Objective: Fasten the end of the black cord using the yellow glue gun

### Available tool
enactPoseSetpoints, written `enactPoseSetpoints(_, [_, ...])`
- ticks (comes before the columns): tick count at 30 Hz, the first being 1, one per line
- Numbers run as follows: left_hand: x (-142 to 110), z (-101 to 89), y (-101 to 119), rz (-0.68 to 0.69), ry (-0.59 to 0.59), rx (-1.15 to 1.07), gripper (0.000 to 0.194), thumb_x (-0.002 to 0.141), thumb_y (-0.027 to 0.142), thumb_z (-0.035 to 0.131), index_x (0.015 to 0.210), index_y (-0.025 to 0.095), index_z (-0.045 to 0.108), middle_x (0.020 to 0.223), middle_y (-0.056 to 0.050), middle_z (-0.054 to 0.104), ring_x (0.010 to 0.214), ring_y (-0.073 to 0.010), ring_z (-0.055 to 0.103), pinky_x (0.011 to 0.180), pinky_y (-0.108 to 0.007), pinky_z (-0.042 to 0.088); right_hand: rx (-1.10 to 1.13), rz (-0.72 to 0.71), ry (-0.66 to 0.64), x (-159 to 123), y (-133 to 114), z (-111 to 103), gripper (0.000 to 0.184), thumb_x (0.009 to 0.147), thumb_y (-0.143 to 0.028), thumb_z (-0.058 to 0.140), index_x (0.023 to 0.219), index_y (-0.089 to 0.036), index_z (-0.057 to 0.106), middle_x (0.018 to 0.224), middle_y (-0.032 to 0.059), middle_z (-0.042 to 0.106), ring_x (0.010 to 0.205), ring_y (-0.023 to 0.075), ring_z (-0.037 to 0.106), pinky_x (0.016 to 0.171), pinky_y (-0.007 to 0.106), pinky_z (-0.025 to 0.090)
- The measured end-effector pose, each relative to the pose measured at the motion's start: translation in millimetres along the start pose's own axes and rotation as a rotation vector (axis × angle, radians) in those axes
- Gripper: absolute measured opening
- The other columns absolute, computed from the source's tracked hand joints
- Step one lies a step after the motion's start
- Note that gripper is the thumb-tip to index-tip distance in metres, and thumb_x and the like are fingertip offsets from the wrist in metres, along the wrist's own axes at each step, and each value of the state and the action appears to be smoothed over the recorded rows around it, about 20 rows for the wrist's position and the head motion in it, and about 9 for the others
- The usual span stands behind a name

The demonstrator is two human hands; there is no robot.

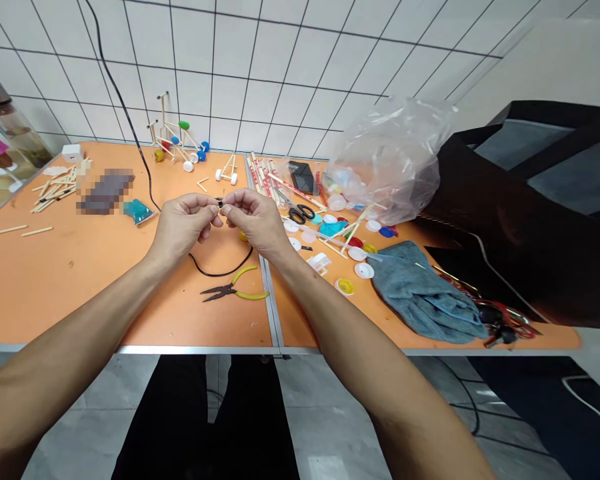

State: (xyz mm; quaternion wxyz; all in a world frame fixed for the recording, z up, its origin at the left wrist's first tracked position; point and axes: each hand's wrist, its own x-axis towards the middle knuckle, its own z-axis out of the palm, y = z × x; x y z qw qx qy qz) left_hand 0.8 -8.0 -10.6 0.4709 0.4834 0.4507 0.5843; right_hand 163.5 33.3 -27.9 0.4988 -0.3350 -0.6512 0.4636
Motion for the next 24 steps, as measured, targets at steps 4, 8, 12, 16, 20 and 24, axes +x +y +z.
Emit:
enactPoseSetpoints(4, [0.4,-0.8,0.2,0.003,0.011,0.013,0.005,0.072,0.02,0.079,0.074,0.017,0.075,0.06,0.001,0.071,0.042,-0.0072,0.05,0.042,-0.021,0.038,-0.005,0.005,-0.005,-0.2,1.5,1.0,0.028,0.079,-0.044,0.085,0.087,-0.023,0.067,0.084,-0.002,0.07,0.072,0.0115,0.063,0.068,0.027,0.056])
enactPoseSetpoints(8, [2.1,-1.2,-0.8,-0.004,0.013,0.009,0.005,0.072,0.02,0.079,0.073,0.018,0.074,0.059,0.002,0.07,0.041,-0.007,0.05,0.042,-0.021,0.038,-0.006,0.007,-0.01,0.1,2.2,1.5,0.027,0.08,-0.044,0.083,0.088,-0.024,0.066,0.084,-0.0026,0.068,0.072,0.0112,0.062,0.069,0.028,0.057])
enactPoseSetpoints(12, [3.3,-1.0,-2.0,-0.02,0.015,-0.005,0.005,0.071,0.02,0.077,0.072,0.018,0.073,0.058,0.002,0.07,0.04,-0.0072,0.049,0.042,-0.02,0.037,-0.002,0.025,-0.013,0.0,1.2,1.3,0.025,0.08,-0.039,0.083,0.089,-0.023,0.066,0.086,-0.0019,0.069,0.072,0.0115,0.063,0.068,0.028,0.057])
enactPoseSetpoints(16, [3.0,-0.1,-1.5,-0.033,0.007,-0.013,0.005,0.07,0.021,0.076,0.07,0.018,0.073,0.057,0.001,0.069,0.039,-0.0073,0.049,0.041,-0.02,0.037,0.016,0.011,-0.019,-0.8,-1.3,1.6,0.022,0.079,-0.038,0.08,0.086,-0.023,0.067,0.082,-0.0024,0.069,0.069,0.0109,0.062,0.067,0.028,0.057])
enactPoseSetpoints(20, [1.8,1.4,0.8,-0.051,-0.001,-0.029,0.004,0.07,0.02,0.075,0.07,0.018,0.072,0.056,0.001,0.069,0.038,-0.0071,0.048,0.04,-0.02,0.037,0.036,0.012,-0.009,-1.0,-2.7,2.1,0.022,0.078,-0.039,0.081,0.085,-0.024,0.066,0.079,-0.0035,0.07,0.066,0.0103,0.061,0.066,0.028,0.056])
enactPoseSetpoints(24, [0.3,3.9,4.8,-0.063,0.001,-0.045,0.004,0.071,0.02,0.074,0.068,0.018,0.072,0.056,0.0,0.069,0.039,-0.0077,0.05,0.04,-0.02,0.039,0.066,0.014,-0.018,0.5,-1.9,2.0,0.023,0.076,-0.038,0.082,0.084,-0.023,0.066,0.076,-0.0039,0.069,0.063,0.0101,0.059,0.064,0.028,0.055])
